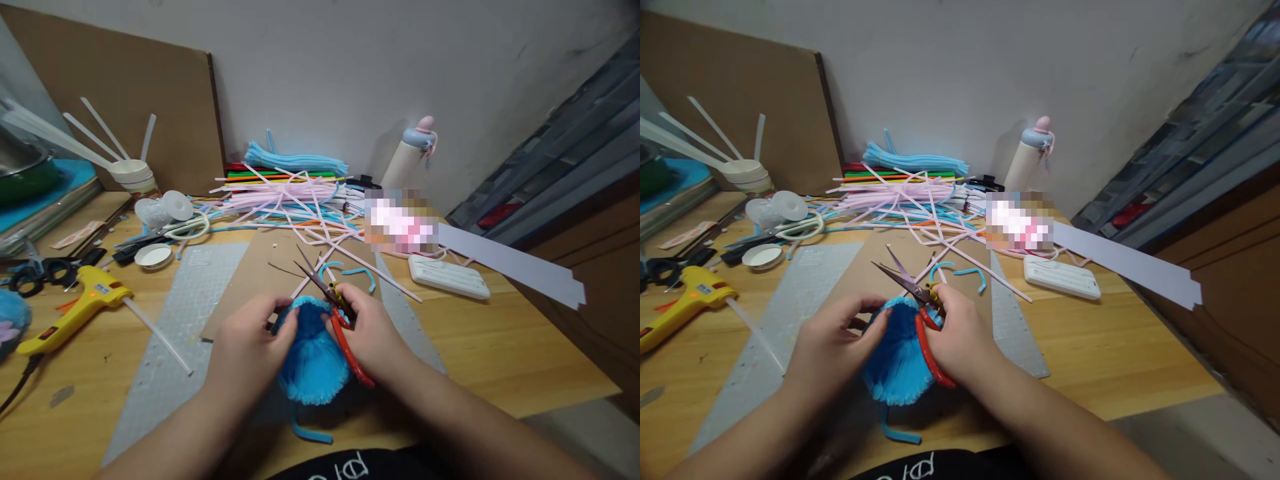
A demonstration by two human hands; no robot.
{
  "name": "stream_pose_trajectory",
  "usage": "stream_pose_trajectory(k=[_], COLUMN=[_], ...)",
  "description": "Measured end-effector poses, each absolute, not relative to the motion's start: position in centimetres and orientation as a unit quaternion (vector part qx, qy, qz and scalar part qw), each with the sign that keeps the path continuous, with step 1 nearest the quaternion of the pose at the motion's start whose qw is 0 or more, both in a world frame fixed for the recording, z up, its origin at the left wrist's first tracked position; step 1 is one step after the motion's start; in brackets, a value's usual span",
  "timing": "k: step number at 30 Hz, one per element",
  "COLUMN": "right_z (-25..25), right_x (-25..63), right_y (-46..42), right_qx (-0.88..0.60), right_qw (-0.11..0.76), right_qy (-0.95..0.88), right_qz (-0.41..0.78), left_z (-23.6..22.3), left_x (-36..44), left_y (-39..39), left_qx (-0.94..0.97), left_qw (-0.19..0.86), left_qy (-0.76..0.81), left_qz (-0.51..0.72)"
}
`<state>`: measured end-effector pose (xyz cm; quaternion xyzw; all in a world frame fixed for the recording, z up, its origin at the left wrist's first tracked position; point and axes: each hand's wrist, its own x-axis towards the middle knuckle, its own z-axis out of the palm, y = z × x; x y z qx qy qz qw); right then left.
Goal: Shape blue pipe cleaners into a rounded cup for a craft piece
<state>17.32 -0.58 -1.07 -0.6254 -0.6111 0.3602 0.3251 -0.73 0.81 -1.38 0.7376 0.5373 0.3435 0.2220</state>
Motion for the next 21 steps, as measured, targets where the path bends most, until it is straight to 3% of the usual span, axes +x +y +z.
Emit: stream_pose_trajectory(k=[5, 11, 14, 16, 18, 21], right_z=[-0.4, -0.8, -0.4, 0.2, 0.6, 0.2], right_x=[19.4, 22.8, 22.4, 21.4, 20.1, 18.2], right_y=[1.2, 4.6, 4.6, 3.7, 2.5, 0.6], right_qx=[-0.616, -0.711, -0.685, -0.621, -0.501, -0.321], right_qw=[0.294, 0.099, 0.131, 0.252, 0.358, 0.367], right_qy=[-0.613, -0.675, -0.702, -0.712, -0.671, -0.505], right_qz=[0.398, 0.173, 0.146, 0.212, 0.412, 0.712], left_z=[-1.1, -0.9, -0.7, -0.6, -0.6, -0.8], left_x=[-0.9, -1.1, -1.2, -1.1, -1.1, -1.0], left_y=[0.8, 0.4, 0.3, 0.2, 0.1, 0.0], left_qx=[0.749, 0.779, 0.786, 0.774, 0.754, 0.736], left_qw=[0.179, 0.162, 0.174, 0.194, 0.218, 0.248], left_qy=[0.511, 0.423, 0.396, 0.398, 0.404, 0.395], left_qz=[0.382, 0.433, 0.443, 0.453, 0.469, 0.491])
